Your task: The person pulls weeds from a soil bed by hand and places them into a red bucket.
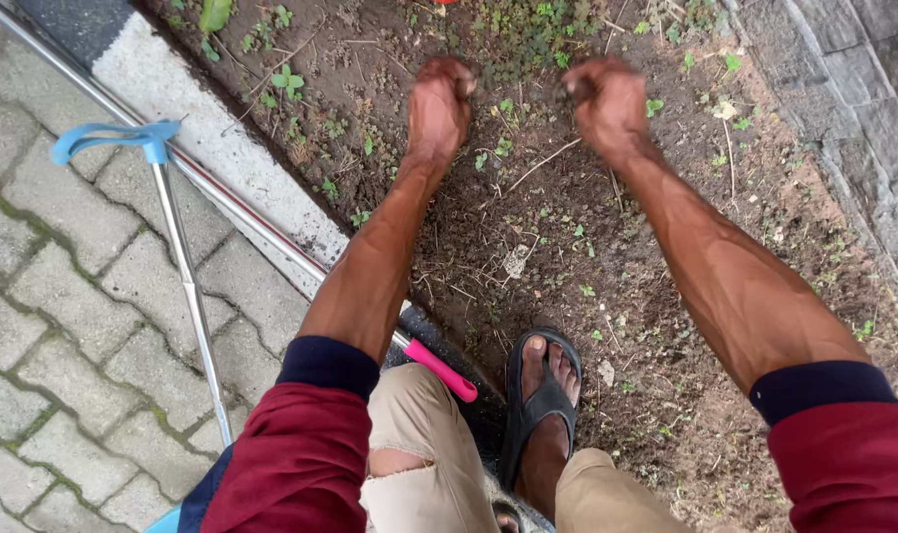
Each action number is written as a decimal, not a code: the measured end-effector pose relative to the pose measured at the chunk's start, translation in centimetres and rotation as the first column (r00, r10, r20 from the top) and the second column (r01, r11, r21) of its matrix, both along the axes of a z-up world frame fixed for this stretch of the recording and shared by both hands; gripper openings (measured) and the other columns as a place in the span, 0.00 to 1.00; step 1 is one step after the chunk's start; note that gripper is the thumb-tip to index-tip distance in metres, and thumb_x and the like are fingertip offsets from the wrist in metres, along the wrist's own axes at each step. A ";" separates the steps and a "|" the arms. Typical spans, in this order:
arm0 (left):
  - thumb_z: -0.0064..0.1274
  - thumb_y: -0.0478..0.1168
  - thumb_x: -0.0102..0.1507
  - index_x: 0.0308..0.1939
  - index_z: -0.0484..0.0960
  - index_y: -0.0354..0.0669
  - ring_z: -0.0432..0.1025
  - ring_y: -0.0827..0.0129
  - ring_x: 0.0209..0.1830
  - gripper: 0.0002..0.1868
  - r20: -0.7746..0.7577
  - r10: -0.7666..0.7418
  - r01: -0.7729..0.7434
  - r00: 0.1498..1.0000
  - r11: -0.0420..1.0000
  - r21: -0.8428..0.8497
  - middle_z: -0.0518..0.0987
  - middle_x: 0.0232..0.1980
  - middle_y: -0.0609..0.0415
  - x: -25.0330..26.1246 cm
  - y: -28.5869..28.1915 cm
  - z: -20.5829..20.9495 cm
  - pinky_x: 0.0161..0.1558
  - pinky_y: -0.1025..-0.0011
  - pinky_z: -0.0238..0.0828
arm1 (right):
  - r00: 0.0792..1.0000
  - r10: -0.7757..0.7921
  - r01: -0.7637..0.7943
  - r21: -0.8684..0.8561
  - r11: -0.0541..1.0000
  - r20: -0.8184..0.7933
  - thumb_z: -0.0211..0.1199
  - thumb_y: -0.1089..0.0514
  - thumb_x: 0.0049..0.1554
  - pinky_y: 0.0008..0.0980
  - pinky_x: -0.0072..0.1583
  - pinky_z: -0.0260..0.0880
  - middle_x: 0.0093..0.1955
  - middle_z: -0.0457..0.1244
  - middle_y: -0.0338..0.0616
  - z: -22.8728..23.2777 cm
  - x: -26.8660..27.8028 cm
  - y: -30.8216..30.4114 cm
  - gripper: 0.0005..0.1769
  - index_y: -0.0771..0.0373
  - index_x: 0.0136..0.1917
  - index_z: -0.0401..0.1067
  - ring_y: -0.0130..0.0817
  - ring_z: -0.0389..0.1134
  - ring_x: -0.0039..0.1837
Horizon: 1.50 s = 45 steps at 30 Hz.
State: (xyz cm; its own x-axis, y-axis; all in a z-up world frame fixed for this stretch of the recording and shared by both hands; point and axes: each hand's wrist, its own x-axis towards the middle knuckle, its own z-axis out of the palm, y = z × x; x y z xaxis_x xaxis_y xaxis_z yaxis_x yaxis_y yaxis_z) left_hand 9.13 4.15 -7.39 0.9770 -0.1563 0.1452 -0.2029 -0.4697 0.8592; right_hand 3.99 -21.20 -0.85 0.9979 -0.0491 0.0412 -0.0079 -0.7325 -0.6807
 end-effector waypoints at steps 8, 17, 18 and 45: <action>0.51 0.24 0.61 0.44 0.84 0.37 0.78 0.66 0.33 0.11 -0.224 0.168 -0.188 0.960 0.980 -0.071 0.82 0.45 0.45 -2.2 -2.6 5.6 0.31 0.74 0.81 | 0.985 0.109 -0.109 -0.007 0.994 0.130 0.65 0.69 0.54 0.24 0.39 0.79 0.52 0.66 0.55 6.1 2.4 4.0 0.14 0.69 0.55 0.78 0.36 0.72 0.45; 0.60 0.31 0.60 0.66 0.74 0.39 0.76 0.54 0.49 0.29 -0.015 0.034 -0.033 0.999 0.998 0.048 0.70 0.62 0.40 -1.6 -2.0 7.0 0.46 0.71 0.82 | 0.999 -0.027 0.015 0.275 0.961 0.042 0.57 0.79 0.55 0.29 0.41 0.79 0.47 0.71 0.51 2.5 6.3 4.0 0.17 0.63 0.46 0.79 0.37 0.74 0.44; 0.64 0.34 0.58 0.68 0.73 0.40 0.74 0.51 0.55 0.33 0.123 -0.032 0.020 0.992 0.995 0.102 0.69 0.63 0.39 -1.7 -1.8 7.0 0.50 0.71 0.83 | 0.964 -0.176 0.245 0.409 0.879 -0.201 0.60 0.76 0.60 0.25 0.31 0.77 0.46 0.72 0.51 2.9 5.3 3.3 0.13 0.62 0.48 0.80 0.33 0.73 0.36; 0.46 0.32 0.68 0.47 0.81 0.36 0.75 0.79 0.23 0.09 -0.474 0.080 -0.189 0.877 0.964 -0.187 0.85 0.38 0.48 -9.5 -2.6 9.1 0.21 0.79 0.76 | 0.981 -0.012 -0.004 0.082 0.997 0.196 0.63 0.77 0.59 0.29 0.48 0.81 0.53 0.72 0.51 4.0 -1.8 -1.0 0.13 0.62 0.47 0.80 0.36 0.74 0.53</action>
